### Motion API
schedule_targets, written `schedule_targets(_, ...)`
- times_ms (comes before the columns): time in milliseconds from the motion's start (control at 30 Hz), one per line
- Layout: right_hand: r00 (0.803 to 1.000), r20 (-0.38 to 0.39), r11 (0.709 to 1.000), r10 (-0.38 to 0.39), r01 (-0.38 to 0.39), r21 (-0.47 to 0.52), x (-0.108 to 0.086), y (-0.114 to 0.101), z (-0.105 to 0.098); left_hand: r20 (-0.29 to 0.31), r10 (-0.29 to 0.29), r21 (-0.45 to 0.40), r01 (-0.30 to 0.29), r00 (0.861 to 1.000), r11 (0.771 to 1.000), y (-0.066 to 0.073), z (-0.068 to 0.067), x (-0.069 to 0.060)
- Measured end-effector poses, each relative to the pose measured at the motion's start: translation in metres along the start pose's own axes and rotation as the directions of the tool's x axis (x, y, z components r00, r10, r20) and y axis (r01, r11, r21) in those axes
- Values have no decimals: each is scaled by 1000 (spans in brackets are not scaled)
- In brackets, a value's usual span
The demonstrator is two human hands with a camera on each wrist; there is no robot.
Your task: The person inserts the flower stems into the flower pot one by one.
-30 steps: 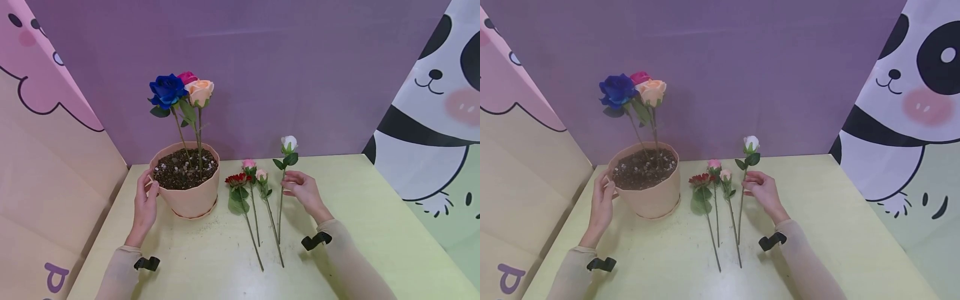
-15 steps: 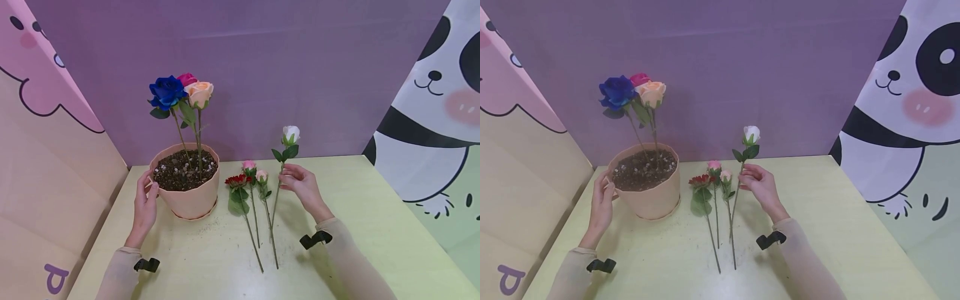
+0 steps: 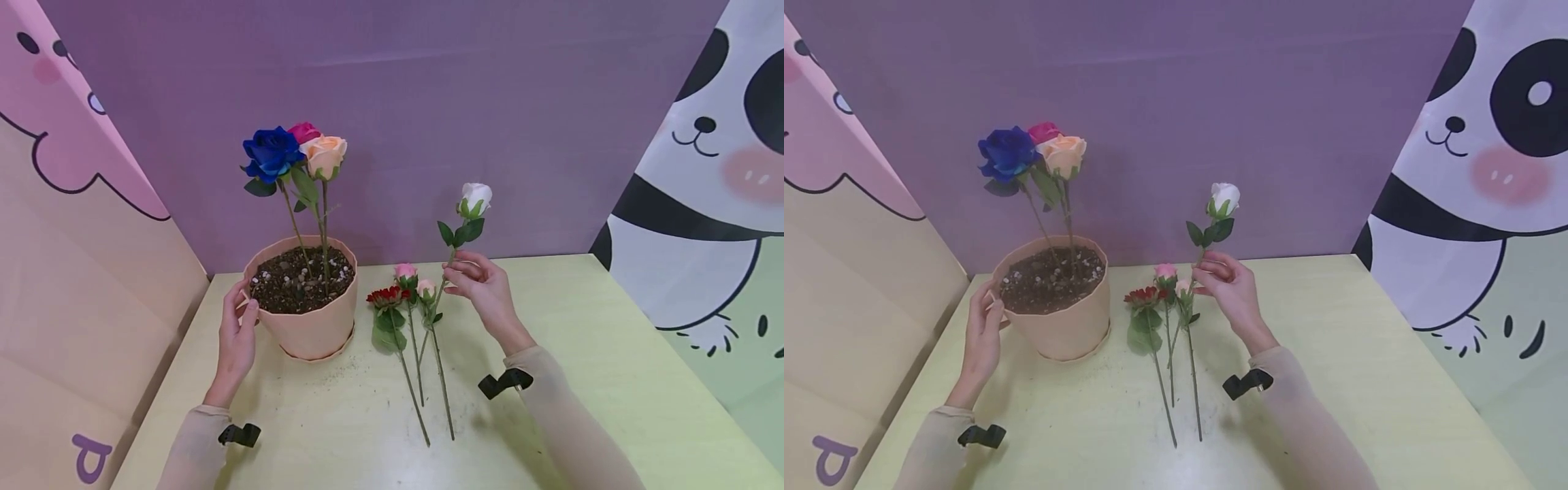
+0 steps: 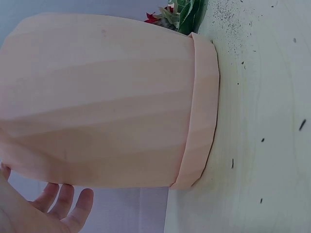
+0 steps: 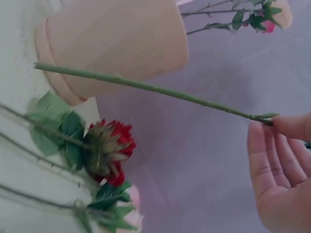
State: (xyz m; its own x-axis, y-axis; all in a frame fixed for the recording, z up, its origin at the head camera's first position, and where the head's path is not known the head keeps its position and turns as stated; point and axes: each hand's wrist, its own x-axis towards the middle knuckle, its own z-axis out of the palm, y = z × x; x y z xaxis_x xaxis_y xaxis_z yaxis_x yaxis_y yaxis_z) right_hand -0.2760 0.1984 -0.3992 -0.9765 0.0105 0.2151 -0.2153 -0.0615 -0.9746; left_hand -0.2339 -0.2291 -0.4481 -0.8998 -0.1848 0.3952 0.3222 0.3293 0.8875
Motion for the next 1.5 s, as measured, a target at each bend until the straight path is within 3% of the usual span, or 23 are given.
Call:
schedule_targets(333, 980, -25, 973, -196, 198, 117, 4, -35, 35, 5, -32, 0, 32, 999, 999, -1, 0, -1)
schedule_targets(667, 924, -96, 907, -370, 382, 178, 4, -67, 72, -4, -15, -6, 15, 1000, 1000, -2, 3, 2)
schedule_targets(900, 869, -80, 843, -489, 494, 211, 3, -79, 99, -6, -17, -8, 17, 1000, 1000, -4, 2, 2)
schedule_targets(1133, 792, -20, 778, -610, 604, 176, 2, -91, 133, -4, -10, -4, 10, 1000, 1000, -2, 1, 1)
schedule_targets(1300, 753, 18, 747, -658, 650, 141, 2, -93, 156, 2, -19, -3, 19, 1000, 1000, -3, 1, 0)
schedule_targets(1367, 748, 40, 746, -662, 653, 134, 2, -92, 165, 4, -20, -5, 20, 1000, 1000, -3, 1, 0)
schedule_targets(1500, 760, 83, 764, -645, 639, 84, 3, -90, 181, 2, -17, -5, 17, 1000, 1000, -3, 1, 0)
